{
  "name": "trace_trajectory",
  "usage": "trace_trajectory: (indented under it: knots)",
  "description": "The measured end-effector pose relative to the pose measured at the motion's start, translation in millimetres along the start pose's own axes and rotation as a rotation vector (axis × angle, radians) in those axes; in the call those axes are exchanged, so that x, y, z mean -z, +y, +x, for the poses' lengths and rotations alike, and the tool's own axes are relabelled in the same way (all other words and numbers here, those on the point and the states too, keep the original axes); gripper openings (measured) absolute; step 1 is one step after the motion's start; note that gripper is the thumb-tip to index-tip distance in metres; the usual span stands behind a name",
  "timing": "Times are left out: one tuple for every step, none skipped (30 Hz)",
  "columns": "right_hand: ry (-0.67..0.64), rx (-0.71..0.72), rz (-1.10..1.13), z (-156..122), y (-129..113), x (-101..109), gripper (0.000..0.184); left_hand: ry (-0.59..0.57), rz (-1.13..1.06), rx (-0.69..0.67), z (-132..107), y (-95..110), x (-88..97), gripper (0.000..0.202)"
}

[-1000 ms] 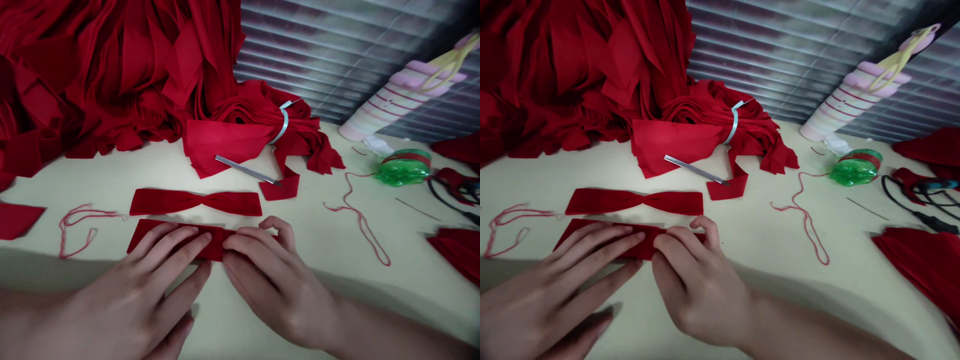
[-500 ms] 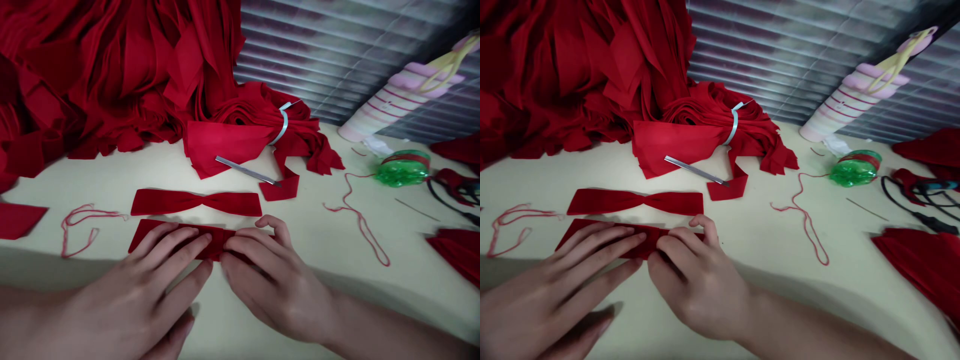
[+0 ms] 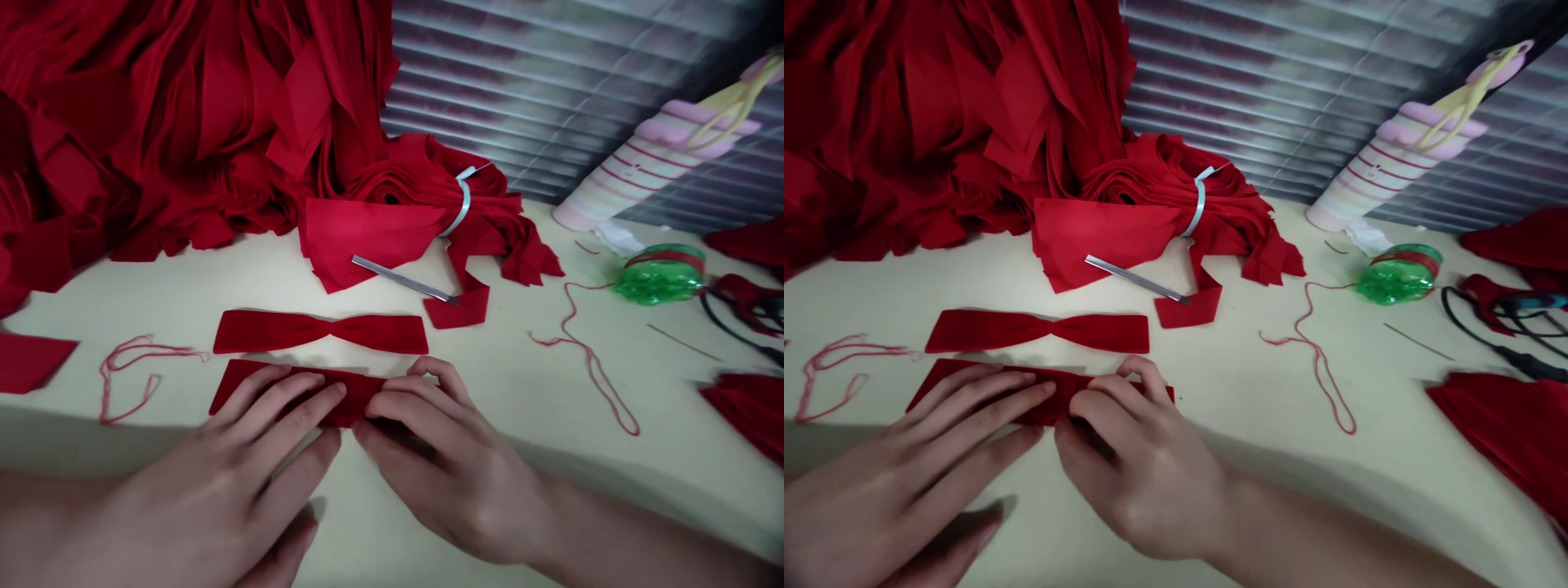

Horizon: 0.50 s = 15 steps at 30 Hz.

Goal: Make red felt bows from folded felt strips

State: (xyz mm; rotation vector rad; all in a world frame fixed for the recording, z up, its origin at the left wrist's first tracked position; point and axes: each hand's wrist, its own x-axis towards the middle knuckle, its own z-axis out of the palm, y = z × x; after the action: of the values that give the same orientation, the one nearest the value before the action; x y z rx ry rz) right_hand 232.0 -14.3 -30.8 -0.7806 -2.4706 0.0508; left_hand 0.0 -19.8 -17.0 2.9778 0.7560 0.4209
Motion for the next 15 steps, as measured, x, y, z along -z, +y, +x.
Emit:
trace_trajectory:
  knots:
    - [0.003, 0.002, 0.004, 0.3, -0.3, 0.2, 0.018, 0.002, -0.002, -0.003, 0.4, 0.0, 0.3, 0.042]
    - [0.003, -0.003, 0.008, 0.7, -0.9, 0.4, 0.018, 0.003, -0.003, -0.004, 0.6, 0.0, 0.5, 0.042]
    - [0.001, -0.012, 0.012, 1.2, -1.6, 0.8, 0.019, 0.006, -0.003, -0.002, 0.4, 0.1, 0.7, 0.044]
    - [-0.002, -0.026, 0.015, 1.9, -2.4, 1.2, 0.019, 0.008, -0.002, -0.002, 0.1, 0.3, 0.7, 0.046]
    - [-0.004, -0.039, 0.016, 2.6, -3.3, 1.7, 0.019, 0.010, -0.003, -0.001, -0.5, 0.4, 0.7, 0.048]
    - [-0.007, -0.049, 0.016, 3.3, -4.0, 2.2, 0.019, 0.007, -0.003, 0.001, -1.1, 0.6, 0.5, 0.049]
    - [-0.011, -0.056, 0.013, 4.0, -4.6, 2.8, 0.019, 0.004, -0.004, 0.002, -1.6, 0.6, 0.3, 0.050]
    - [-0.016, -0.055, 0.010, 4.6, -5.1, 3.4, 0.019, 0.001, -0.006, 0.000, -1.9, 0.6, 0.0, 0.051]
    - [-0.022, -0.053, 0.006, 5.1, -5.3, 4.0, 0.020, -0.001, -0.009, -0.001, -1.9, 0.5, -0.3, 0.051]
    - [-0.028, -0.052, 0.000, 5.5, -5.5, 4.6, 0.020, 0.000, -0.010, -0.002, -1.7, 0.4, -0.4, 0.050]
    - [-0.032, -0.052, -0.006, 5.8, -5.5, 5.1, 0.021, 0.005, -0.011, 0.000, -1.4, 0.3, -0.6, 0.050]
    - [-0.033, -0.055, -0.011, 6.0, -5.6, 5.6, 0.021, 0.011, -0.012, 0.001, -1.0, 0.2, -0.6, 0.049]
    - [-0.031, -0.058, -0.014, 6.1, -5.6, 5.9, 0.021, 0.015, -0.014, 0.003, -0.7, 0.2, -0.6, 0.049]
    - [-0.030, -0.060, -0.014, 6.1, -5.6, 6.1, 0.022, 0.018, -0.014, 0.004, -0.7, 0.2, -0.6, 0.049]
    - [-0.031, -0.062, -0.015, 6.2, -5.7, 6.3, 0.022, 0.023, -0.016, 0.005, -0.7, 0.4, -0.6, 0.048]
